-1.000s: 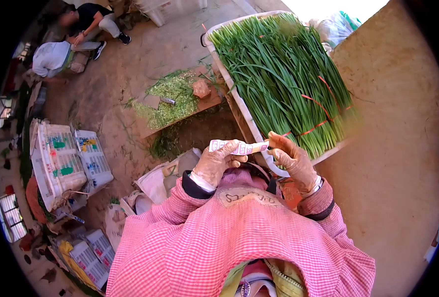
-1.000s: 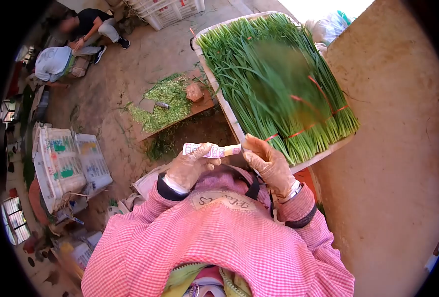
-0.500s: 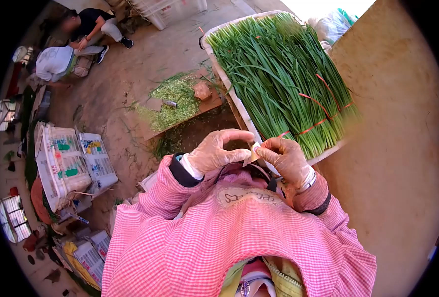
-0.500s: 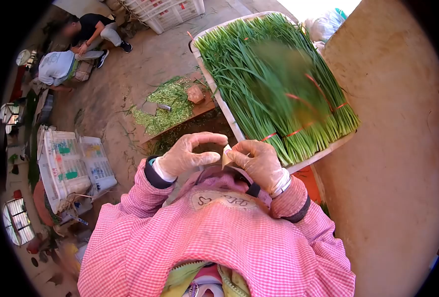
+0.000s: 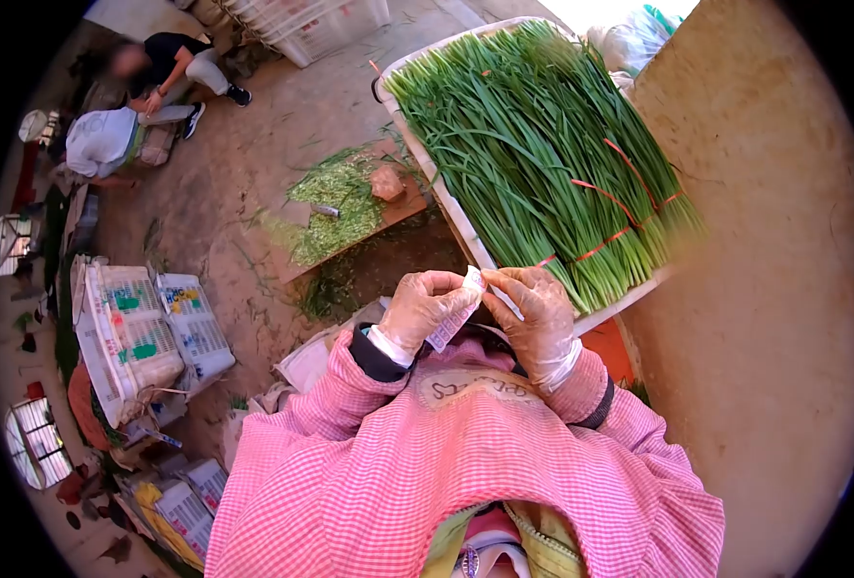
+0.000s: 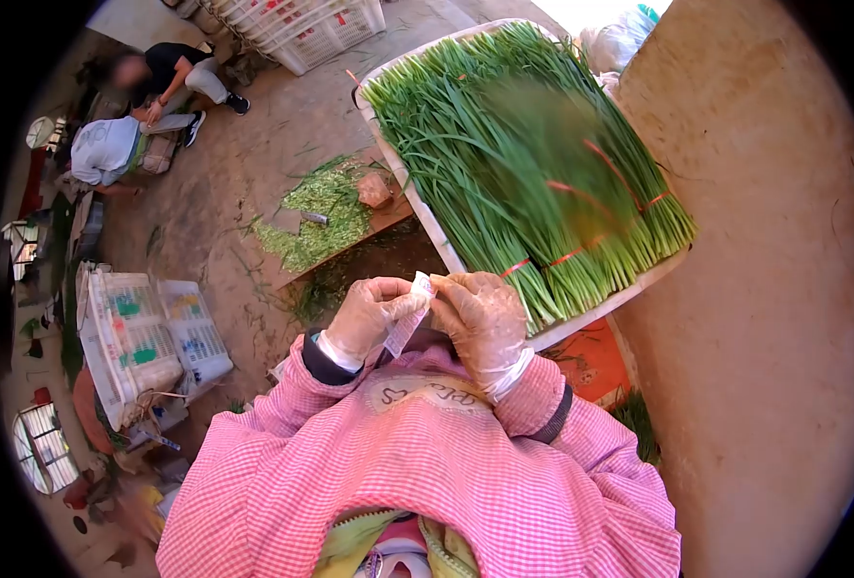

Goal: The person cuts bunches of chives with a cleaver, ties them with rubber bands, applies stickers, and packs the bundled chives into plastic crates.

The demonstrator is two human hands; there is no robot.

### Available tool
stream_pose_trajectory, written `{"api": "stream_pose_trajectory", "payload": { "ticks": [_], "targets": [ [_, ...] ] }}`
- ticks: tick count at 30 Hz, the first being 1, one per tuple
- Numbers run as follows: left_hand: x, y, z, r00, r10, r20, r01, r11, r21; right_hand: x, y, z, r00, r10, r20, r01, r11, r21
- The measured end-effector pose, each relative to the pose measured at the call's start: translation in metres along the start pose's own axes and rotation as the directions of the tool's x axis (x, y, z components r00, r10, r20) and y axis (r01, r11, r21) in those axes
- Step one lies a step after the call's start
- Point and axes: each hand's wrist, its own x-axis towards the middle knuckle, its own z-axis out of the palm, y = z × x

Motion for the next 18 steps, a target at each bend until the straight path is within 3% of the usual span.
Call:
{"api": "stream_pose_trajectory", "payload": {
  "ticks": [2,4,8,9,10,14,15,17,18],
  "targets": [
    [0.001,-0.002,-0.003,0.998,-0.004,0.057,0.002,0.999,0.039,-0.002,0.001,0.001,0.997,0.039,0.07,-0.043,0.997,0.057],
    [0.002,-0.004,-0.004,0.988,0.096,0.118,-0.125,0.952,0.279,-0.005,0.004,0.004,0.999,0.037,0.036,-0.04,0.996,0.074],
    [-0.002,-0.003,0.006,0.982,0.088,0.166,-0.125,0.965,0.229,-0.007,0.003,0.0,0.988,0.123,0.091,-0.128,0.99,0.055],
    [0.0,-0.007,0.006,0.939,0.295,0.179,-0.345,0.797,0.495,-0.008,0.002,-0.002,0.988,0.133,0.082,-0.136,0.99,0.04],
    [0.002,-0.01,0.006,0.844,0.473,0.253,-0.497,0.511,0.702,-0.009,0.004,-0.003,0.987,0.139,0.078,-0.142,0.989,0.038],
    [0.004,-0.009,0.013,0.858,0.402,0.32,-0.47,0.364,0.804,-0.021,0.014,-0.004,0.942,0.278,0.188,-0.307,0.94,0.151],
    [0.003,-0.009,0.015,0.886,0.358,0.295,-0.433,0.41,0.803,-0.024,0.016,-0.005,0.911,0.343,0.228,-0.387,0.902,0.19],
    [0.003,-0.006,0.022,0.913,0.295,0.282,-0.392,0.444,0.806,-0.031,0.02,-0.007,0.911,0.341,0.233,-0.38,0.913,0.147],
    [0.003,-0.009,0.021,0.943,0.23,0.241,-0.329,0.537,0.777,-0.033,0.022,-0.01,0.907,0.342,0.246,-0.383,0.912,0.148]
  ]
}}
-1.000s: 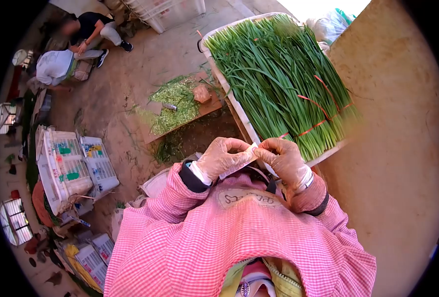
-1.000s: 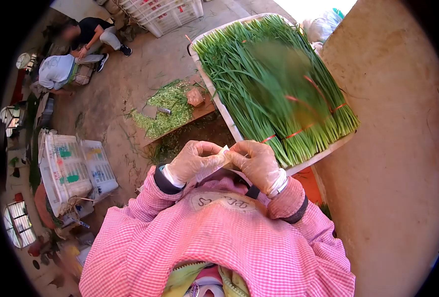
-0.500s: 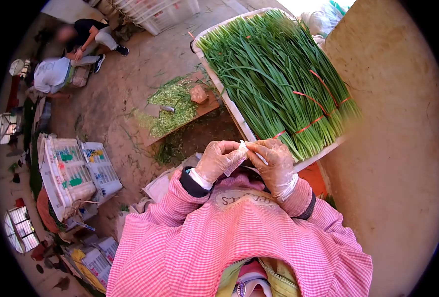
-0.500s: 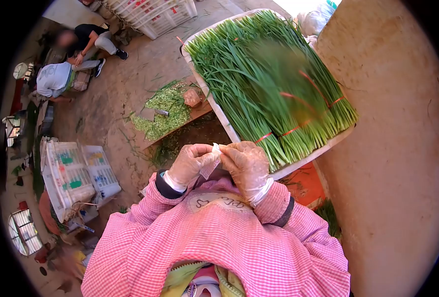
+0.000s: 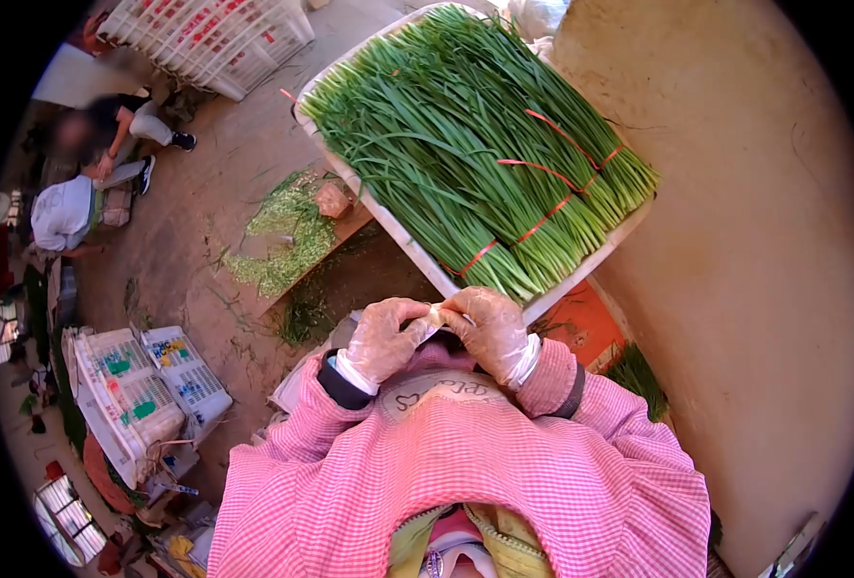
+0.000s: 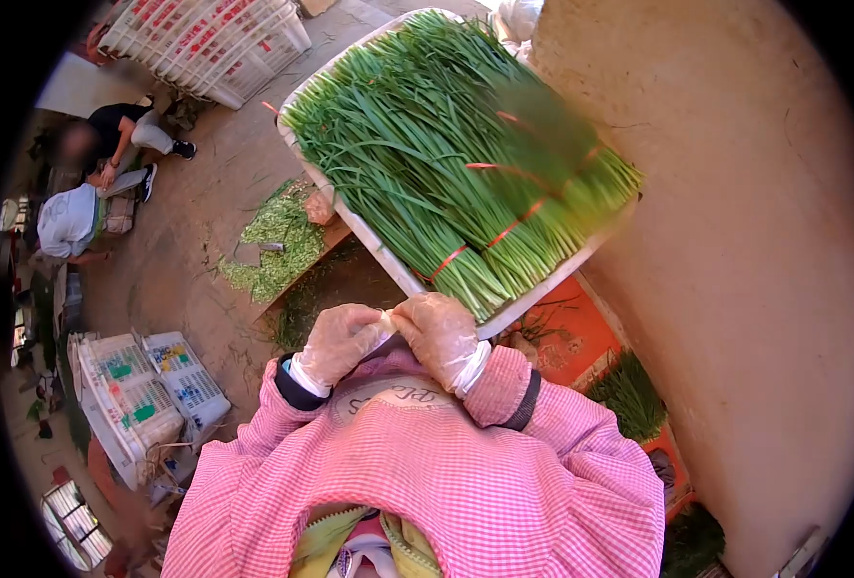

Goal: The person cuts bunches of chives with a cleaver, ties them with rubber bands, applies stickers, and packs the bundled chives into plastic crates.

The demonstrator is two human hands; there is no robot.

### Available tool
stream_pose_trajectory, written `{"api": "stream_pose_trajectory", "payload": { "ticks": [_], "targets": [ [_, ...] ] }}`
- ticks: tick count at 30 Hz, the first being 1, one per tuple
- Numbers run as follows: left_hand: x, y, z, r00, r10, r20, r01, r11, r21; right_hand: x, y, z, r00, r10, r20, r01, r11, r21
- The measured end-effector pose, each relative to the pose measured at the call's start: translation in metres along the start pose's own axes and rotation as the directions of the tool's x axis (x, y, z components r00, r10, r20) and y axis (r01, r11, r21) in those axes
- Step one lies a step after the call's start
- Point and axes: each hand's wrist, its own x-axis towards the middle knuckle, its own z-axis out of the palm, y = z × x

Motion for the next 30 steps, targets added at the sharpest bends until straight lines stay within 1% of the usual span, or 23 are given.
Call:
{"api": "stream_pose_trajectory", "payload": {
  "ticks": [2,3,5,7,8,9,10,12,13,15,16,17,18,19,20,22,23,24,25,27,28,29,30],
  "targets": [
    [0.002,-0.011,0.005,0.985,-0.149,0.083,0.162,0.97,-0.181,-0.006,0.012,-0.003,1.0,-0.007,-0.028,0.007,1.0,0.003],
    [0.004,-0.012,0.006,0.972,-0.198,0.126,0.221,0.953,-0.206,-0.008,0.019,-0.009,0.995,-0.025,-0.092,0.024,1.0,-0.014],
    [0.007,-0.018,0.006,0.965,-0.235,0.118,0.255,0.944,-0.208,-0.007,0.041,-0.028,0.97,-0.079,-0.231,0.068,0.996,-0.052],
    [0.007,-0.026,0.009,0.943,-0.317,0.103,0.333,0.912,-0.238,0.002,0.078,-0.056,0.919,-0.218,-0.327,0.108,0.94,-0.323],
    [0.008,-0.029,0.01,0.942,-0.32,0.101,0.335,0.912,-0.238,0.006,0.1,-0.067,0.905,-0.273,-0.327,0.095,0.878,-0.47],
    [0.009,-0.031,0.012,0.936,-0.337,0.101,0.352,0.896,-0.271,0.01,0.119,-0.076,0.882,-0.372,-0.288,0.115,0.763,-0.636],
    [0.009,-0.033,0.015,0.929,-0.355,0.102,0.369,0.879,-0.304,0.019,0.133,-0.081,0.883,-0.374,-0.284,0.12,0.764,-0.633],
    [0.01,-0.039,0.022,0.935,-0.343,0.088,0.352,0.874,-0.334,0.035,0.154,-0.09,0.825,-0.536,-0.181,0.2,0.577,-0.792],
    [0.011,-0.042,0.024,0.942,-0.327,0.077,0.332,0.871,-0.361,0.041,0.163,-0.092,0.824,-0.538,-0.179,0.207,0.58,-0.787],
    [0.01,-0.038,0.022,0.945,-0.324,0.046,0.322,0.896,-0.305,0.05,0.176,-0.093,0.854,-0.52,0.013,0.291,0.457,-0.841],
    [0.01,-0.035,0.021,0.951,-0.31,0.023,0.306,0.919,-0.249,0.051,0.181,-0.093,0.853,-0.522,0.014,0.296,0.461,-0.837],
    [0.01,-0.033,0.021,0.948,-0.316,0.023,0.312,0.917,-0.249,0.05,0.184,-0.093,0.883,-0.45,0.138,0.34,0.407,-0.848],
    [0.011,-0.031,0.023,0.926,-0.377,0.021,0.357,0.855,-0.377,0.049,0.188,-0.091,0.896,-0.363,0.256,0.388,0.358,-0.849],
    [0.011,-0.028,0.023,0.899,-0.437,0.028,0.392,0.775,-0.496,0.044,0.192,-0.084,0.928,-0.208,0.31,0.367,0.369,-0.854],
    [0.012,-0.024,0.021,0.895,-0.446,0.03,0.401,0.771,-0.494,0.04,0.193,-0.083,0.927,-0.205,0.313,0.37,0.376,-0.849],
    [0.015,-0.014,0.016,0.893,-0.444,0.076,0.41,0.732,-0.544,0.032,0.192,-0.084,0.927,-0.197,0.32,0.368,0.293,-0.883],
    [0.017,-0.015,0.017,0.891,-0.446,0.085,0.416,0.728,-0.544,0.03,0.188,-0.085,0.939,-0.05,0.34,0.334,0.357,-0.872],
    [0.019,-0.016,0.019,0.89,-0.446,0.096,0.41,0.691,-0.596,0.03,0.184,-0.086,0.939,-0.043,0.341,0.334,0.353,-0.874],
    [0.02,-0.016,0.02,0.89,-0.444,0.106,0.401,0.65,-0.645,0.03,0.177,-0.086,0.942,0.027,0.334,0.307,0.326,-0.894],
    [0.02,-0.011,0.024,0.901,-0.426,0.077,0.369,0.662,-0.652,0.03,0.147,-0.094,0.953,0.156,0.26,0.205,0.301,-0.931],
    [0.021,-0.009,0.023,0.912,-0.408,0.045,0.335,0.678,-0.654,0.024,0.136,-0.1,0.956,0.149,0.251,0.2,0.294,-0.935],
    [0.021,-0.009,0.02,0.934,-0.356,0.02,0.289,0.724,-0.626,0.016,0.127,-0.106,0.999,0.036,0.015,-0.004,0.47,-0.883],
    [0.021,-0.009,0.018,0.935,-0.354,0.017,0.286,0.725,-0.627,0.006,0.122,-0.106,0.972,-0.024,-0.236,-0.165,0.647,-0.745]
  ]
}}
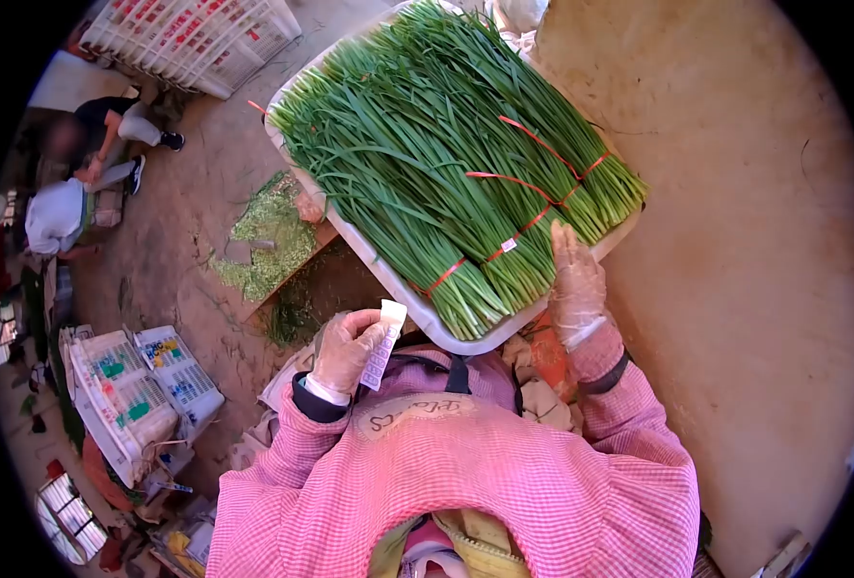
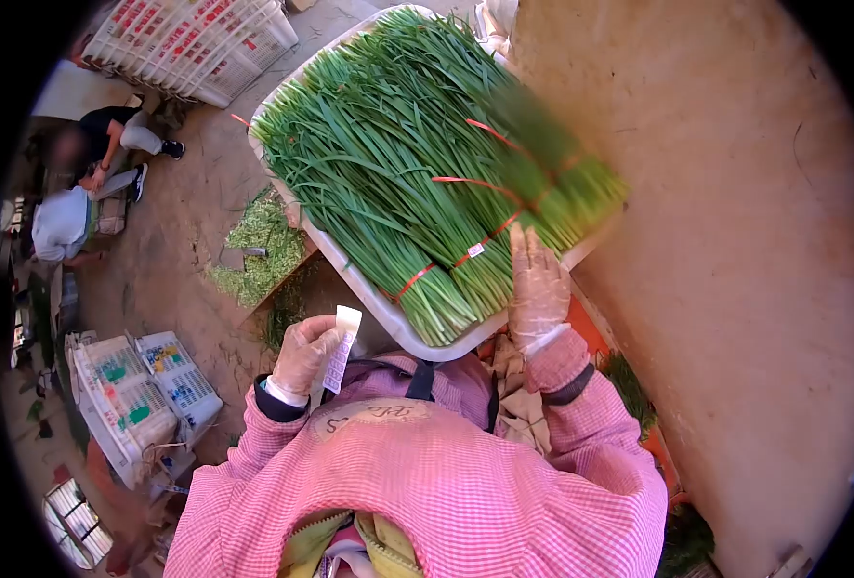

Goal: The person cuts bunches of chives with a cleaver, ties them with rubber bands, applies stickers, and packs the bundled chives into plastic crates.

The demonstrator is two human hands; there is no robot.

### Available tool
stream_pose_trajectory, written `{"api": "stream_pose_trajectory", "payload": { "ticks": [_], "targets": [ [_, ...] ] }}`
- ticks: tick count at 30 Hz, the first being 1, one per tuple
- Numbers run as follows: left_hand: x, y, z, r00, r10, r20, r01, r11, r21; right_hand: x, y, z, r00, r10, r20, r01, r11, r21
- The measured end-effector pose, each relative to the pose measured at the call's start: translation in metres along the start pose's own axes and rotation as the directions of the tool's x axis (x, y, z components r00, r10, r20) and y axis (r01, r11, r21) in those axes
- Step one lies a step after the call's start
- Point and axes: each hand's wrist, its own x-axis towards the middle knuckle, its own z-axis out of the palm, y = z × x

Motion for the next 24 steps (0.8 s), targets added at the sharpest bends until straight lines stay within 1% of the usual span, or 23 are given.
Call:
{"api": "stream_pose_trajectory", "payload": {
  "ticks": [1,2,3,4,6,7,8,9,10,11,12,13,14,16,17,18,19,20,21,22,23,24],
  "targets": [
    [-0.001,0.001,0.0,1.0,-0.004,-0.026,0.005,1.0,0.011,-0.011,-0.009,0.001,0.999,0.029,-0.041,-0.017,0.963,0.268],
    [-0.002,0.002,0.003,0.999,-0.008,-0.046,0.009,1.0,0.025,-0.022,-0.024,0.001,0.994,0.075,-0.077,-0.025,0.857,0.515],
    [-0.002,0.001,0.01,0.999,0.029,-0.045,-0.034,0.995,-0.094,-0.027,-0.051,-0.008,0.942,0.159,0.297,-0.333,0.572,0.75],
    [-0.004,0.005,0.014,0.997,0.072,0.034,-0.069,0.993,-0.101,-0.03,-0.081,-0.017,0.773,0.079,0.629,-0.631,0.197,0.75],
    [-0.003,0.0,0.023,0.97,0.216,0.115,-0.217,0.976,-0.001,-0.039,-0.116,-0.007,0.733,-0.176,0.658,-0.676,-0.072,0.734],
    [-0.008,0.001,0.026,0.974,0.181,0.133,-0.17,0.981,-0.09,-0.041,-0.125,-0.005,0.692,-0.228,0.685,-0.716,-0.095,0.691],
    [-0.016,0.009,0.02,0.935,0.244,0.257,-0.244,0.969,-0.032,-0.045,-0.135,-0.004,0.66,-0.272,0.701,-0.747,-0.129,0.653],
    [-0.019,-0.002,0.012,0.933,0.258,0.251,-0.258,0.966,-0.035,-0.051,-0.138,-0.007,0.718,-0.188,0.67,-0.694,-0.126,0.709],
    [-0.017,-0.02,0.002,0.932,0.267,0.243,-0.266,0.963,-0.04,-0.055,-0.134,-0.009,0.724,-0.178,0.666,-0.688,-0.132,0.713],
    [-0.01,-0.038,-0.013,0.89,0.299,0.344,-0.423,0.821,0.383,-0.059,-0.127,-0.011,0.615,-0.268,0.742,-0.781,-0.08,0.619],
    [-0.007,-0.046,-0.022,0.852,0.281,0.443,-0.524,0.486,0.699,-0.062,-0.125,-0.014,0.486,-0.351,0.8,-0.857,-0.011,0.515],
    [-0.013,-0.057,-0.025,0.861,0.213,0.462,-0.495,0.139,0.858,-0.067,-0.129,-0.013,0.411,-0.446,0.795,-0.853,0.121,0.508],
    [-0.001,-0.076,-0.038,0.862,0.126,0.49,-0.504,0.122,0.855,-0.068,-0.137,-0.014,0.373,-0.496,0.784,-0.803,0.251,0.541],
    [0.015,-0.068,-0.043,0.927,0.154,0.343,-0.363,0.135,0.922,-0.075,-0.16,0.013,0.384,-0.483,0.787,-0.556,0.56,0.614],
    [0.013,-0.047,-0.036,0.928,0.255,0.271,-0.337,0.266,0.903,-0.073,-0.174,0.027,0.418,-0.469,0.778,-0.315,0.729,0.608],
    [0.01,-0.026,-0.027,0.893,0.286,0.348,-0.419,0.246,0.874,-0.073,-0.191,0.038,0.44,-0.465,0.768,-0.052,0.841,0.539],
    [0.006,-0.019,-0.019,0.864,0.3,0.405,-0.474,0.209,0.855,-0.07,-0.212,0.045,0.361,-0.3,0.883,0.158,0.953,0.259],
    [0.006,-0.013,-0.011,0.827,0.317,0.464,-0.53,0.163,0.832,-0.071,-0.214,0.049,0.37,-0.3,0.879,0.167,0.952,0.255],
    [0.003,-0.014,-0.006,0.738,0.462,0.491,-0.623,0.188,0.76,-0.07,-0.215,0.053,0.412,-0.295,0.862,-0.085,0.93,0.359],
    [0.002,-0.013,-0.001,0.727,0.482,0.489,-0.64,0.218,0.737,-0.071,-0.216,0.058,0.451,-0.283,0.846,-0.325,0.832,0.451],
    [0.001,-0.015,0.001,0.706,0.517,0.483,-0.659,0.233,0.715,-0.074,-0.215,0.064,0.481,-0.266,0.836,-0.532,0.67,0.519],
    [-0.001,-0.021,0.001,0.691,0.551,0.468,-0.673,0.253,0.695,-0.081,-0.215,0.073,0.498,-0.248,0.831,-0.695,0.459,0.554]
  ]
}}
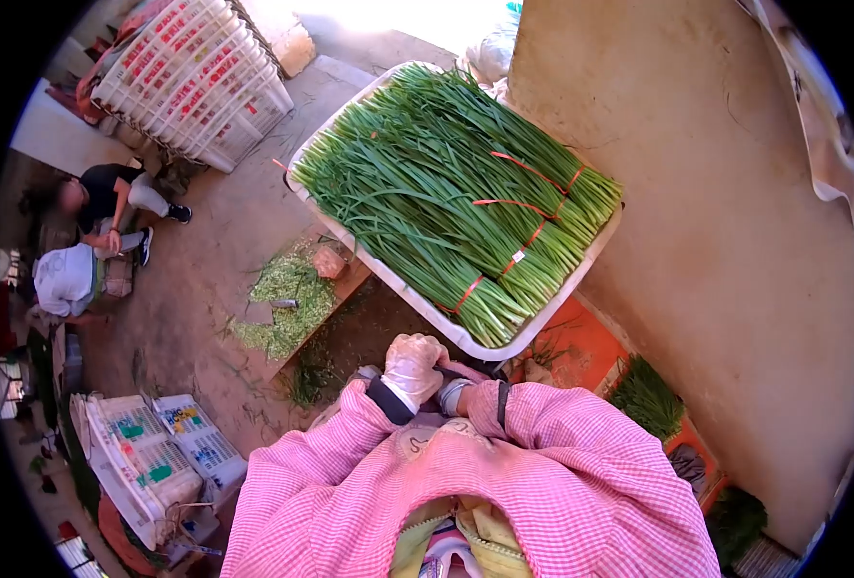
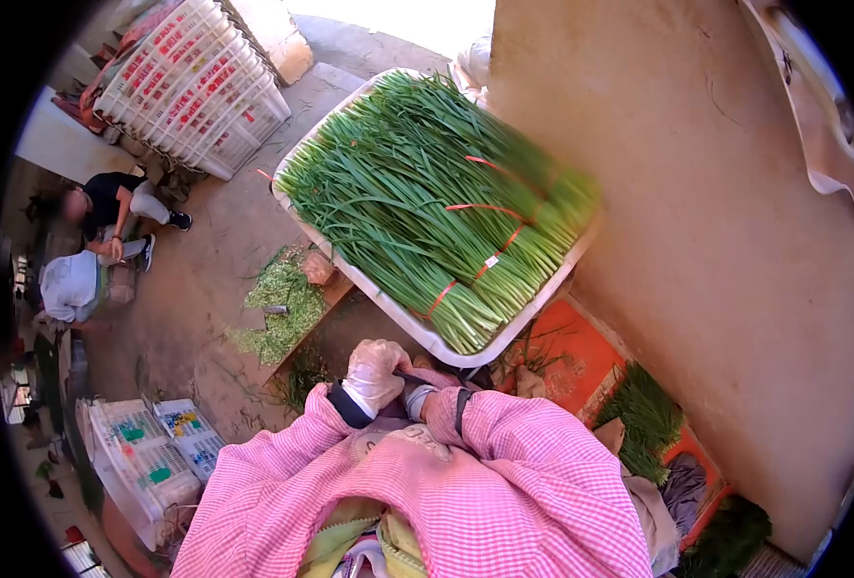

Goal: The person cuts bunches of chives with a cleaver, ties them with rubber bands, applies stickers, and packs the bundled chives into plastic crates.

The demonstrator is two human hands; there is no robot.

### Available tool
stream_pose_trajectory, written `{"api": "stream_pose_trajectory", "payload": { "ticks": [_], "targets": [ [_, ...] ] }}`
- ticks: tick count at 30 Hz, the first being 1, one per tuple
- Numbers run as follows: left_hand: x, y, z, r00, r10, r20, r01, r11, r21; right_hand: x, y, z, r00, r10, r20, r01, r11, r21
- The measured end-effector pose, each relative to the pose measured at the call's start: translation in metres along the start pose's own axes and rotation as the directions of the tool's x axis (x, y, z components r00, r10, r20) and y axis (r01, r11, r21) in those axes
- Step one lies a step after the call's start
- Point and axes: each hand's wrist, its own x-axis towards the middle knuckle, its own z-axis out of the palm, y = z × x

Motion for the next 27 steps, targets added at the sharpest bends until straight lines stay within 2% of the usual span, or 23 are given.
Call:
{"api": "stream_pose_trajectory", "payload": {
  "ticks": [1,2,3,4,5,6,7,8,9,10,12,13,14,16,17,19,20,21,22,23,24,26,27],
  "targets": [
    [-0.004,-0.003,0.001,0.996,-0.082,0.046,0.085,0.994,-0.066,0.007,0.011,0.003,1.0,-0.002,-0.024,0.008,0.964,0.266],
    [-0.006,-0.001,-0.005,0.967,-0.221,0.122,0.24,0.956,-0.169,0.004,0.014,0.001,0.996,-0.087,-0.014,0.088,0.989,0.115],
    [-0.007,-0.008,-0.008,0.92,-0.3,0.25,0.353,0.914,-0.199,-0.009,0.004,-0.006,0.979,-0.204,0.023,0.201,0.93,-0.306],
    [-0.013,-0.017,-0.008,0.847,-0.368,0.382,0.47,0.855,-0.219,-0.025,-0.003,-0.011,0.949,-0.304,0.081,0.283,0.713,-0.641],
    [-0.021,-0.025,-0.005,0.841,-0.387,0.378,0.489,0.842,-0.227,-0.044,-0.014,-0.016,0.942,-0.315,0.115,0.291,0.595,-0.75],
    [-0.027,-0.033,-0.003,0.835,-0.29,0.467,0.517,0.706,-0.484,-0.063,-0.027,-0.02,0.946,-0.297,0.132,0.275,0.517,-0.81],
    [-0.031,-0.04,-0.002,0.839,-0.164,0.518,0.524,0.499,-0.69,-0.08,-0.044,-0.024,0.961,-0.247,0.125,0.239,0.515,-0.823],
    [-0.032,-0.045,-0.005,0.848,-0.079,0.523,0.493,0.476,-0.728,-0.096,-0.061,-0.029,0.973,-0.196,0.118,0.204,0.509,-0.836],
    [-0.034,-0.046,-0.004,0.856,-0.13,0.5,0.5,0.452,-0.739,-0.105,-0.072,-0.036,0.991,-0.101,0.085,0.125,0.497,-0.859],
    [-0.037,-0.046,-0.001,0.859,-0.183,0.478,0.508,0.425,-0.75,-0.11,-0.078,-0.047,0.982,-0.169,0.085,0.164,0.538,-0.827],
    [-0.039,-0.051,0.017,0.76,-0.445,0.474,0.617,0.264,-0.742,-0.102,-0.08,-0.071,0.935,-0.326,-0.14,0.104,0.63,-0.77],
    [-0.037,-0.051,0.022,0.754,-0.557,0.349,0.623,0.436,-0.65,-0.095,-0.079,-0.087,0.866,-0.435,-0.245,0.146,0.69,-0.709],
    [-0.034,-0.05,0.032,0.729,-0.629,0.27,0.609,0.415,-0.676,-0.086,-0.077,-0.104,0.775,-0.521,-0.358,0.198,0.737,-0.646],
    [-0.018,-0.035,0.034,0.747,-0.656,0.108,0.544,0.51,-0.666,-0.059,-0.068,-0.133,0.678,-0.564,-0.471,0.224,0.769,-0.599],
    [-0.004,-0.023,0.025,0.819,-0.574,-0.016,0.505,0.733,-0.455,-0.047,-0.066,-0.145,0.689,-0.562,-0.459,0.224,0.766,-0.602],
    [0.01,-0.023,0.043,0.914,-0.321,-0.249,0.234,0.917,-0.324,-0.022,-0.066,-0.165,0.583,-0.679,-0.446,0.288,0.686,-0.668],
    [0.019,-0.025,0.049,0.934,-0.174,-0.313,0.101,0.966,-0.237,-0.008,-0.066,-0.173,0.595,-0.678,-0.432,0.292,0.683,-0.67],
    [0.027,-0.028,0.056,0.939,-0.087,-0.333,0.017,0.978,-0.207,0.005,-0.068,-0.18,0.641,-0.676,-0.363,0.201,0.604,-0.771],
    [0.034,-0.031,0.063,0.967,-0.047,-0.25,0.007,0.987,-0.158,0.014,-0.069,-0.185,0.686,-0.664,-0.297,0.114,0.502,-0.857],
    [0.039,-0.033,0.069,0.975,-0.003,-0.224,-0.029,0.99,-0.14,0.021,-0.073,-0.187,0.76,-0.606,-0.236,0.11,0.477,-0.872],
    [0.043,-0.034,0.075,0.98,0.038,-0.196,-0.064,0.99,-0.124,0.033,-0.077,-0.19,0.889,-0.438,-0.132,0.03,0.343,-0.939],
    [0.055,-0.037,0.085,0.976,0.073,-0.207,-0.093,0.992,-0.088,0.047,-0.083,-0.193,0.956,-0.283,-0.075,-0.02,0.193,-0.981],
    [0.063,-0.039,0.088,0.969,0.125,-0.212,-0.137,0.99,-0.043,0.053,-0.084,-0.2,0.938,-0.316,-0.143,-0.069,0.234,-0.97]
  ]
}}
